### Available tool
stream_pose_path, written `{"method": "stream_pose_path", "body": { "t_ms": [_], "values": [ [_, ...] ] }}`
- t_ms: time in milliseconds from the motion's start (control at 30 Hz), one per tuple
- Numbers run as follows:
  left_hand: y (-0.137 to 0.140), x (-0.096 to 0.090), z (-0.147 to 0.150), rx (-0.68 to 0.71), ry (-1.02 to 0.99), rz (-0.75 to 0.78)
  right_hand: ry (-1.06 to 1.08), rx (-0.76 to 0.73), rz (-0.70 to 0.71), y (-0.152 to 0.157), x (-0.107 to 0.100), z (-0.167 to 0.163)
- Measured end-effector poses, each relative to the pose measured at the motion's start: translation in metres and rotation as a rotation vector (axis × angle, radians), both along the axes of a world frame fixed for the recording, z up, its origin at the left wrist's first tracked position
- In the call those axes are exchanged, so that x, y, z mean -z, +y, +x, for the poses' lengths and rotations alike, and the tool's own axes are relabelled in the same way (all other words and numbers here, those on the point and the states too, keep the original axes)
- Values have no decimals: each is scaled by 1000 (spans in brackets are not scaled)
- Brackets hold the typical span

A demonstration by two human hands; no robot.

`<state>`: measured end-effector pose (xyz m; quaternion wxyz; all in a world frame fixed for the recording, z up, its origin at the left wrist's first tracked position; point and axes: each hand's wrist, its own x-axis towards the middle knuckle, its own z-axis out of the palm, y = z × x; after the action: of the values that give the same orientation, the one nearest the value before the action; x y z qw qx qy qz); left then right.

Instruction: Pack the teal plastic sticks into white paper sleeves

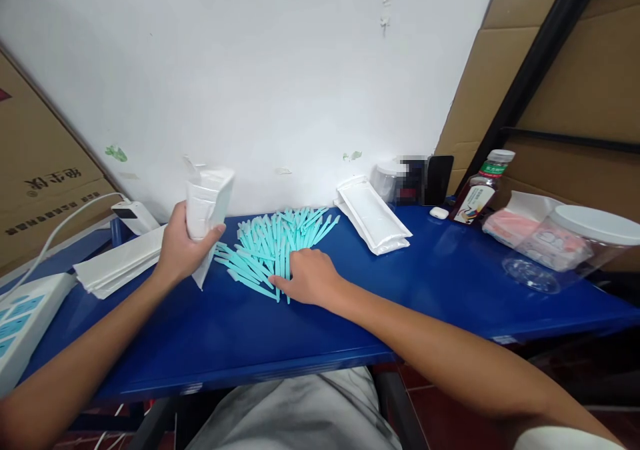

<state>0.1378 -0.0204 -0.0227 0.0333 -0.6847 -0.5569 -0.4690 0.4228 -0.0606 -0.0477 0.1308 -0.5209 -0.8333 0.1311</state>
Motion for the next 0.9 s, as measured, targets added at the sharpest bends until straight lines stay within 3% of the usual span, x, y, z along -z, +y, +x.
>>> {"method": "stream_pose_path", "body": {
  "t_ms": [67, 167, 267, 367, 667, 900],
  "values": [
    [-3, 2, 5, 36, 65, -22, -25, 8, 30, -1, 1, -1],
    [-6, 2, 7, 97, 133, -43, -45, 11, -37, 1, -2, 6],
    [-8, 1, 7, 129, 178, -55, -32, -10, -126, 7, -11, 19],
    [-9, -1, 7, 155, 224, -69, -8, 6, -114, 14, -23, 38],
    [-11, 1, 7, 268, 370, -132, 334, 167, -204, 38, -49, 86],
    [-10, 3, 8, 309, 437, -135, 569, 168, -31, 42, -57, 93]
  ]
}}
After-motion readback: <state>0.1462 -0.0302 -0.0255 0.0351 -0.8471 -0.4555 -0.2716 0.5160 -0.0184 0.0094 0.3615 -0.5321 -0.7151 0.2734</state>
